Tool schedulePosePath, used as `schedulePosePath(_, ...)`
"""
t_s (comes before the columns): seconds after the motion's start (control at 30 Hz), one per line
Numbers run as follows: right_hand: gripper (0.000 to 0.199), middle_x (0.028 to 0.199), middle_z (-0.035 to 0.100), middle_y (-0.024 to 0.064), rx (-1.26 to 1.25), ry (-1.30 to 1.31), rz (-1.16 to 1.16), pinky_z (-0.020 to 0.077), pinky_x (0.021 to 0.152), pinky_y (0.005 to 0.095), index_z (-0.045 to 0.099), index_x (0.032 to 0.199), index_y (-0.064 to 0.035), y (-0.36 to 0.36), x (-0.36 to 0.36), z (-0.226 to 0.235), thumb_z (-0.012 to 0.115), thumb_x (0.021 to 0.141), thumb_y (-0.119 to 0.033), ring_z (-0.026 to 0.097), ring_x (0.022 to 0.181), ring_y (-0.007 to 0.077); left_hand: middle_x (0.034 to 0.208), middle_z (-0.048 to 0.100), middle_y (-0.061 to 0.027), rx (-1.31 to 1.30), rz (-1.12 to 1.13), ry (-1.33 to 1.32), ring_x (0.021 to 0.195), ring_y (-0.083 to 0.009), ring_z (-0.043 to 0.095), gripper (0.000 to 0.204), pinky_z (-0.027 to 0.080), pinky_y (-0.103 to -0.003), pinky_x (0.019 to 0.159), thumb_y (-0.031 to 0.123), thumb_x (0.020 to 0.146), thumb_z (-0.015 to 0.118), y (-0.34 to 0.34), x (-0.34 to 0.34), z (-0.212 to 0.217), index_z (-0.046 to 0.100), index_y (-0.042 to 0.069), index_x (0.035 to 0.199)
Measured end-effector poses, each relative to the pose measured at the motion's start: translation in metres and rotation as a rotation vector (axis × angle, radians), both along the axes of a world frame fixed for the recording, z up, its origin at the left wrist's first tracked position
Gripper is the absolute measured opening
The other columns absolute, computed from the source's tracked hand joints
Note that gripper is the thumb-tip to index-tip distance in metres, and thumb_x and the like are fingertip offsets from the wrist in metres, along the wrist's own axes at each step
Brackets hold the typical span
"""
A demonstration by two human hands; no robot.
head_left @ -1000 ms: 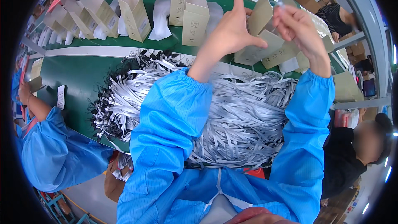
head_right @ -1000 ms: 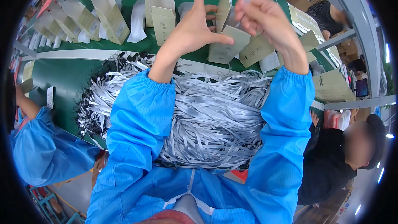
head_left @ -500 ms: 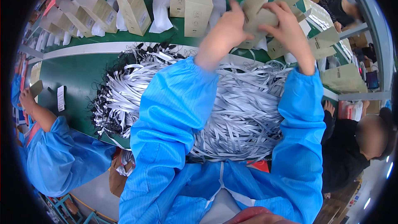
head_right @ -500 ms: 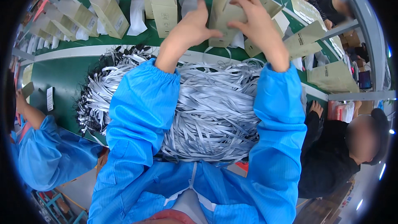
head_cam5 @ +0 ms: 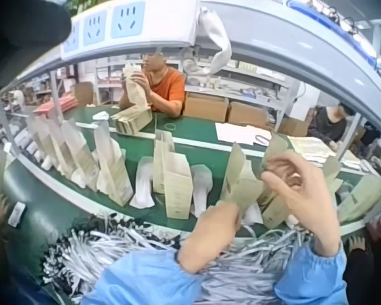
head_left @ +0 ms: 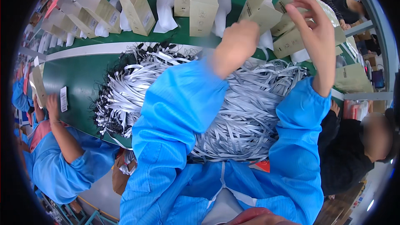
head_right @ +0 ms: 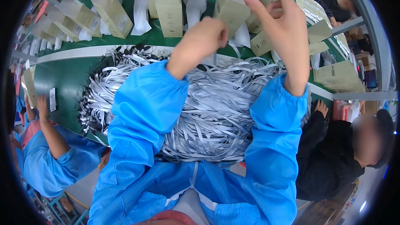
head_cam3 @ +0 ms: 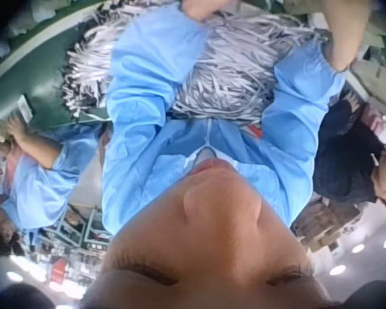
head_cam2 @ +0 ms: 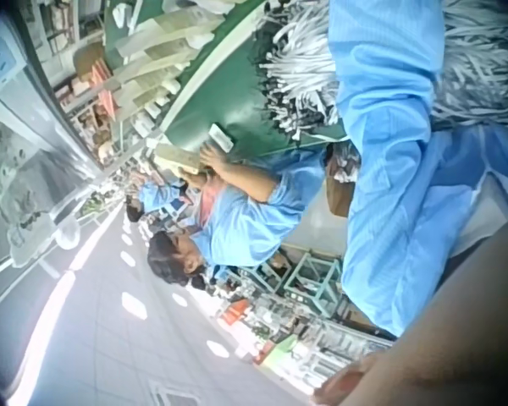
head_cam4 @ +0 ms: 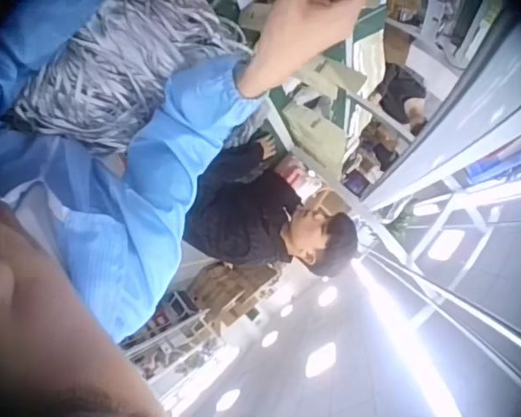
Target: Bundling electronic cables and placing them into cardboard boxes on an assembly line.
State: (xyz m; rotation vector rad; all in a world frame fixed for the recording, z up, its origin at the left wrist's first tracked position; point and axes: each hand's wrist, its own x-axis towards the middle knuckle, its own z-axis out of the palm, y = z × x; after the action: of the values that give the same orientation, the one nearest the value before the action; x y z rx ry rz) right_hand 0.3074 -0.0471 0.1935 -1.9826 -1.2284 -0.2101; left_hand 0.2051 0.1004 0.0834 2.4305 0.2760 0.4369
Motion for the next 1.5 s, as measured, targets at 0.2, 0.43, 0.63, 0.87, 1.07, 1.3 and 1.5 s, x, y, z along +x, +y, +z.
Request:
schedulePosePath(0.2, 0.058, 0.121, 0.066, 0.0109, -0.233, 0.762, 0.446, 0.0519, 0.093, 0.0357, 0.05, 0.14, -0.0024, 0.002, -0.043, -0.002, 0.075, 0.094, -0.028, 0.063, 0.117, 0.0222, 0.086, 0.072, -0.0092, -0.363, -0.154, -0.684, 0.082, -0.019, 0.07, 0.009, 0.055, -0.03, 0.076, -0.004, 0.085, 0.067, -0.001, -0.05, 0.09, 0.068, 0.0, 0.093)
schedulePosePath(0.43, 0.027, 0.092, 0.062, -0.0002, -0.359, 0.783, 0.934, 0.0474, 0.075, 0.0269, 0.067, 0.099, -0.0018, 0.016, -0.035, -0.016, 0.058, 0.105, -0.026, 0.055, 0.082, 0.0086, 0.093, 0.071, -0.0097, -0.439, 0.242, -1.273, 0.078, -0.0109, 0.068, 0.01, 0.055, -0.022, 0.069, 0.005, 0.099, 0.063, 0.009, -0.085, 0.128, 0.062, -0.004, 0.104)
schedulePosePath(0.63, 0.037, 0.1, 0.061, 0.0088, 0.589, 0.663, 0.33, 0.047, 0.078, 0.0306, 0.06, 0.095, -0.0017, 0.023, -0.062, 0.033, 0.045, 0.108, -0.032, 0.058, 0.09, 0.0159, 0.092, 0.071, -0.0084, -0.413, 0.153, -0.697, 0.088, -0.0187, 0.069, 0.007, 0.054, -0.031, 0.081, 0.005, 0.09, 0.068, 0.06, -0.109, 0.115, 0.068, 0.002, 0.096)
schedulePosePath(0.87, 0.039, 0.105, 0.059, 0.0133, 0.701, 1.067, 0.66, 0.0492, 0.082, 0.0304, 0.045, 0.086, -0.0104, 0.064, -0.069, 0.066, 0.032, 0.113, -0.036, 0.059, 0.093, 0.0202, 0.124, 0.065, -0.0131, -0.488, -0.44, -0.376, 0.112, -0.0179, 0.062, 0.011, 0.046, -0.035, 0.101, 0.007, 0.095, 0.064, 0.037, -0.04, 0.07, 0.058, 0.002, 0.103)
schedulePosePath(1.07, 0.03, 0.068, 0.027, -0.0056, 0.701, 1.169, 0.746, 0.0176, 0.041, 0.0231, 0.042, 0.087, -0.0139, 0.075, -0.003, 0.067, 0.035, 0.113, -0.026, 0.022, 0.051, 0.0054, 0.101, 0.074, -0.0114, -1.102, -0.591, -0.294, 0.094, -0.0168, 0.07, 0.021, 0.054, -0.03, 0.087, 0.01, 0.098, 0.065, 0.028, -0.03, 0.07, 0.053, 0.0, 0.112)
schedulePosePath(1.3, 0.022, 0.064, 0.027, -0.0064, 0.823, 1.255, 0.977, 0.0155, 0.038, 0.0237, 0.046, 0.09, -0.0144, 0.135, 0.05, 0.072, 0.042, 0.109, -0.023, 0.021, 0.046, 0.0057, 0.11, 0.074, -0.0181, -0.674, 0.003, -0.668, 0.106, -0.0182, 0.071, 0.03, 0.055, -0.026, 0.091, 0.01, 0.099, 0.066, 0.049, -0.035, 0.075, 0.059, -0.002, 0.125)
schedulePosePath(1.5, 0.031, 0.062, 0.029, -0.006, 0.997, 1.246, 0.982, 0.015, 0.036, 0.0224, 0.044, 0.079, -0.0159, 0.184, 0.077, 0.084, 0.045, 0.108, -0.027, 0.021, 0.043, 0.0051, 0.11, 0.074, -0.0194, -0.621, -0.049, -0.714, 0.106, -0.0205, 0.071, 0.027, 0.056, -0.029, 0.096, 0.01, 0.103, 0.058, 0.074, -0.054, 0.078, 0.06, -0.004, 0.127)
